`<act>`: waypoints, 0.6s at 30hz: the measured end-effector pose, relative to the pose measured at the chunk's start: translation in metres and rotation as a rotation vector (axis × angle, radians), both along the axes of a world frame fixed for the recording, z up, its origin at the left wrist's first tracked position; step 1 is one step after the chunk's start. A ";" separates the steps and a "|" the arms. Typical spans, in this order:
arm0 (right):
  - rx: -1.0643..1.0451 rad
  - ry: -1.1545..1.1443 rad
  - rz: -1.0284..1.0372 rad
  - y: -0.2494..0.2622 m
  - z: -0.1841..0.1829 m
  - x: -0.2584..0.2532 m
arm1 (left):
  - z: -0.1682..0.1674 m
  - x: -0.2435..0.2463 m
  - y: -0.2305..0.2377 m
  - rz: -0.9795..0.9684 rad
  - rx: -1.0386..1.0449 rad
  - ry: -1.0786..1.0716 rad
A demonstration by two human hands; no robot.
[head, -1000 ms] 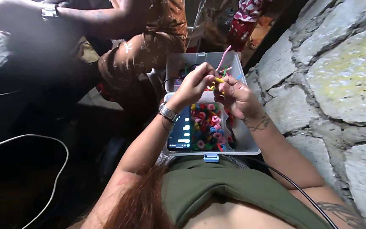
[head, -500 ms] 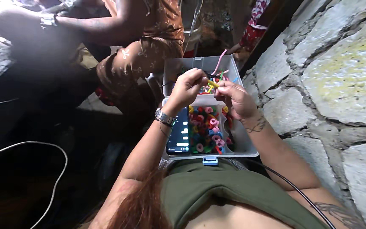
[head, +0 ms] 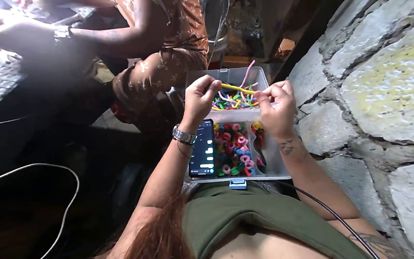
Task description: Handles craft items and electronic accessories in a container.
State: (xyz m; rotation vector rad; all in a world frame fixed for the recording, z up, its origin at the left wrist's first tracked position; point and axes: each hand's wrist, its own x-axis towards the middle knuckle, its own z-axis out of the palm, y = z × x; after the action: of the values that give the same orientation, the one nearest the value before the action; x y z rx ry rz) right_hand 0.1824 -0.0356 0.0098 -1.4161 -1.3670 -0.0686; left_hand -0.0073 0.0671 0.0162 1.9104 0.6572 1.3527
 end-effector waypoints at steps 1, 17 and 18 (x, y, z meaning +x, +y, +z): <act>-0.012 0.019 -0.048 0.001 0.001 0.003 | 0.000 0.001 0.000 -0.002 0.015 0.008; -0.179 -0.089 -0.127 0.006 0.003 0.030 | 0.001 0.004 -0.001 -0.357 -0.417 -0.477; -0.192 -0.084 -0.130 0.008 0.001 0.035 | 0.001 0.000 0.002 -0.357 -0.454 -0.523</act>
State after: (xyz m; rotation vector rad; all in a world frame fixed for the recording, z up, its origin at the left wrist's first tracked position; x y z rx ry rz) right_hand 0.2172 -0.0272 0.0111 -1.6792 -1.3778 -0.0839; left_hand -0.0072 0.0690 0.0174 1.1760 0.3032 1.2626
